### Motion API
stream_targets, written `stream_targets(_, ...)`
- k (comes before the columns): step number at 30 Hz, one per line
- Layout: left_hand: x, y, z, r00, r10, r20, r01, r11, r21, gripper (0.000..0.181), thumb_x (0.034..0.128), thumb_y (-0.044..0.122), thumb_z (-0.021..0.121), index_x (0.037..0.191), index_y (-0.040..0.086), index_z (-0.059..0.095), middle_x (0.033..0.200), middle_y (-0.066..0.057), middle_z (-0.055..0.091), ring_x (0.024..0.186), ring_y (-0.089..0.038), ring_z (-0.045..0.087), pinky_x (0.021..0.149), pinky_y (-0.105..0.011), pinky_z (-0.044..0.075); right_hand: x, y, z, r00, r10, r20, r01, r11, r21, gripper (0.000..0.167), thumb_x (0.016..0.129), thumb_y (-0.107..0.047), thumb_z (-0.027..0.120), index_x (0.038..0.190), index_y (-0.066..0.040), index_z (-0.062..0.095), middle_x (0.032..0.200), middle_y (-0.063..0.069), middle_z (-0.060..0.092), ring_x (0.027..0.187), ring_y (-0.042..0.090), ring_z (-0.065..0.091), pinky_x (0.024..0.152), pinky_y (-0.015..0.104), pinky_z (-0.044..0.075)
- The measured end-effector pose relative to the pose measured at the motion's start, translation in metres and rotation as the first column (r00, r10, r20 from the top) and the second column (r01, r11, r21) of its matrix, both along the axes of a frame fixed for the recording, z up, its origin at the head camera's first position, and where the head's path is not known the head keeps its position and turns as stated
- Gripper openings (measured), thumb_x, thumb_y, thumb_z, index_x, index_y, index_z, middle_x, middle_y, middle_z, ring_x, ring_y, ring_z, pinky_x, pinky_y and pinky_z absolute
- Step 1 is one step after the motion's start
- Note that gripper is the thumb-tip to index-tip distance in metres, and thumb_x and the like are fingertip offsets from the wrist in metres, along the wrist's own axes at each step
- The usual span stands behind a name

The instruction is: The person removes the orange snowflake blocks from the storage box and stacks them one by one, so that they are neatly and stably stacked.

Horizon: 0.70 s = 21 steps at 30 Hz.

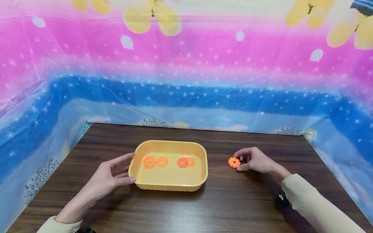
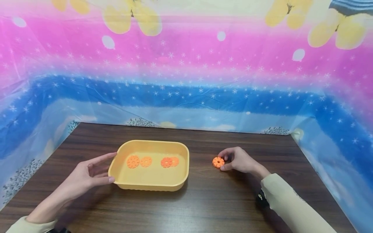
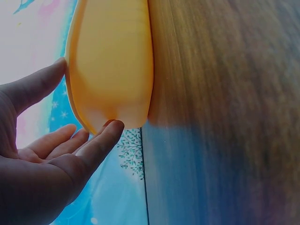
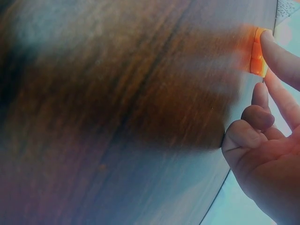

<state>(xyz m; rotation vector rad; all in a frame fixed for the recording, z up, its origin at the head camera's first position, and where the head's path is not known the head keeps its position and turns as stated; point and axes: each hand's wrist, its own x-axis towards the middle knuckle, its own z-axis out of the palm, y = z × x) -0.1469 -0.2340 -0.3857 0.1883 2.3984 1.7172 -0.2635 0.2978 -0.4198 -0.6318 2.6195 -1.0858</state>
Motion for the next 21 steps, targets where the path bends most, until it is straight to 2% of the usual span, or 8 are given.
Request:
stream_targets(9,-0.001,0.000,-0.002,1.000,-0.003,-0.009,0.003,1.000,0.000,0.083,0.0898,0.015,0.084,0.161,0.010,0.041,0.163,-0.022,0.039,0.139,-0.042,0.053,0.091,-0.035,0.060,0.001,0.002,0.002,0.999,0.034,0.008,-0.034,0.999,-0.013,0.042,0.086,-0.014,0.086,0.124,-0.003,0.071,0.098,0.012,0.058,0.068,0.018,0.042,0.058,0.027,0.035)
stream_targets(15,-0.001,-0.001,-0.003,1.000,-0.002,-0.003,0.002,1.000,0.009,0.083,0.0895,0.014,0.084,0.160,0.010,0.042,0.163,-0.023,0.038,0.138,-0.042,0.053,0.090,-0.035,0.061,0.001,0.000,0.010,0.999,0.010,0.044,-0.009,0.999,-0.033,0.045,0.085,-0.013,0.088,0.126,-0.003,0.070,0.102,0.015,0.059,0.066,0.016,0.042,0.058,0.025,0.038)
stream_targets(21,-0.002,-0.001,-0.003,1.000,0.000,-0.007,0.000,1.000,0.005,0.083,0.0892,0.015,0.084,0.160,0.010,0.041,0.163,-0.022,0.039,0.138,-0.042,0.053,0.090,-0.035,0.061,-0.001,-0.005,0.021,0.999,0.014,0.043,-0.010,0.997,-0.077,0.053,0.083,-0.012,0.089,0.129,0.001,0.068,0.104,0.018,0.061,0.066,0.013,0.042,0.058,0.024,0.039)
